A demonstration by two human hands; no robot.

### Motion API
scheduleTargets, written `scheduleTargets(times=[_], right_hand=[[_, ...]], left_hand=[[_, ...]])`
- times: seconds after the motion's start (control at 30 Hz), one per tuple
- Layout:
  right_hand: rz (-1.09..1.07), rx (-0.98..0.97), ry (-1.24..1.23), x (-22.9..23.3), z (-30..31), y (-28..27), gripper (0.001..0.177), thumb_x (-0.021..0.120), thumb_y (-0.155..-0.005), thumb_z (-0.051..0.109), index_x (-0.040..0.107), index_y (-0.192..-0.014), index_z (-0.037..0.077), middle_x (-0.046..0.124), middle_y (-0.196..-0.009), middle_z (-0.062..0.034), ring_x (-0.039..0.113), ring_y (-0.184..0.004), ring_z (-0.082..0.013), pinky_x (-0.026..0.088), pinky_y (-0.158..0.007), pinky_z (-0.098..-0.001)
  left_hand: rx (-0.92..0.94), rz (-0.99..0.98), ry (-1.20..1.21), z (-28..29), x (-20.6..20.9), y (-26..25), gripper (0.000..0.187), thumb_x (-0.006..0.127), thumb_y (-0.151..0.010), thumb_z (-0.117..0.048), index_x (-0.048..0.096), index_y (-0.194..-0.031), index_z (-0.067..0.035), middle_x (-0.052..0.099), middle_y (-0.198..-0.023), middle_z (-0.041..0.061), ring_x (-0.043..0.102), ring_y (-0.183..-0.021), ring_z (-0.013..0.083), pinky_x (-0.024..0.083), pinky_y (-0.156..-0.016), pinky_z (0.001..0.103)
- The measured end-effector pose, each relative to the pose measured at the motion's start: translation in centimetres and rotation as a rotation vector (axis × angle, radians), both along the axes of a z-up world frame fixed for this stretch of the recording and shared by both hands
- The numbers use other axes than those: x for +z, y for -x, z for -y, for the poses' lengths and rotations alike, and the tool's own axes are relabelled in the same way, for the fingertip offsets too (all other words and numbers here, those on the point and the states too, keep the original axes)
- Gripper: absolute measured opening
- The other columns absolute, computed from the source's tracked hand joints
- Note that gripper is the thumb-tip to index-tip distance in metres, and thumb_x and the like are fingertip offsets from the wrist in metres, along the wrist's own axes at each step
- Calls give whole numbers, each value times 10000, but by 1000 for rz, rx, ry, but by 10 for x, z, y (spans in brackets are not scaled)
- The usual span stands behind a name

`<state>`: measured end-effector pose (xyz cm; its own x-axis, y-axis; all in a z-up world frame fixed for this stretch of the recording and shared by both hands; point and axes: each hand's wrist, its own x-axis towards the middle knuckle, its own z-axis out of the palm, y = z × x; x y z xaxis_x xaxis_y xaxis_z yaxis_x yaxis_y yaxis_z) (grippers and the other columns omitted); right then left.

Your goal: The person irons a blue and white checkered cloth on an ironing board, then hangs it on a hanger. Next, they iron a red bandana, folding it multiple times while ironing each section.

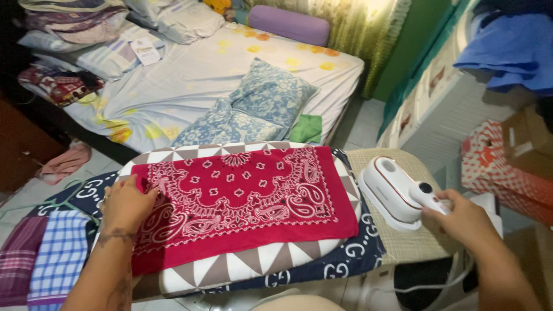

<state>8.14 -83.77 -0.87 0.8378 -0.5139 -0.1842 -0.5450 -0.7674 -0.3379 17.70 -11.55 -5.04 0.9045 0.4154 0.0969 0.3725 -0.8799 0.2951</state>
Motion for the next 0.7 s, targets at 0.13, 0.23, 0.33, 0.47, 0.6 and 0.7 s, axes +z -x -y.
scheduleTargets(times=[0.13, 0.23, 0.33, 0.47, 0.6, 0.7], right_hand=[[-47, 94, 144, 2, -1, -7, 749, 831, -713, 544, 669, -1351, 188, 786, -930, -175, 760, -914, -332, 594, -836, -425], [-69, 142, 345, 13, -14, -16, 892, 882, -653, 569, 628, -1413, 176, 747, -1137, -222, 722, -1077, -377, 569, -914, -437], [206, 276, 456, 36, -46, -38, 1025, 890, -599, 534, 560, -1468, 102, 635, -1314, -255, 621, -1207, -417, 503, -961, -474], [421, 535, -47, 18, -150, -120, 604, 755, -821, 171, 603, -1405, 143, 640, -1329, -225, 609, -1244, -394, 466, -1072, -443], [615, 743, 56, -35, -221, -194, 498, 723, -859, 155, 631, -1347, 111, 573, -1407, -268, 535, -1297, -433, 419, -1082, -453], [419, 594, 164, -61, -219, -222, 547, 758, -855, 227, 612, -1371, 121, 562, -1383, -268, 529, -1265, -434, 415, -1039, -473]], left_hand=[[-51, 81, 16, -17, -6, -16, 669, 758, -829, -450, 632, -1402, -129, 614, -1399, 196, 539, -1333, 408, 444, -1103, 520], [-134, 193, -13, -27, -17, -29, 560, 704, -885, -337, 629, -1380, -86, 615, -1404, 200, 573, -1273, 412, 476, -1056, 509], [-239, 262, -116, -29, -27, -42, 442, 634, -933, -246, 633, -1346, -89, 592, -1426, 197, 569, -1260, 406, 474, -1031, 507], [-262, 247, -155, -23, -24, -51, 449, 552, -879, -116, 643, -1318, -150, 578, -1420, 151, 554, -1252, 386, 452, -938, 564], [-310, 131, -137, -11, -6, -52, 352, 534, -924, -133, 684, -1221, -248, 637, -1391, 36, 597, -1263, 323, 491, -1021, 506], [-243, -7, -180, -4, 10, -54, 234, 597, -974, -254, 695, -1186, -268, 665, -1287, 45, 617, -1225, 300, 490, -1017, 483]])
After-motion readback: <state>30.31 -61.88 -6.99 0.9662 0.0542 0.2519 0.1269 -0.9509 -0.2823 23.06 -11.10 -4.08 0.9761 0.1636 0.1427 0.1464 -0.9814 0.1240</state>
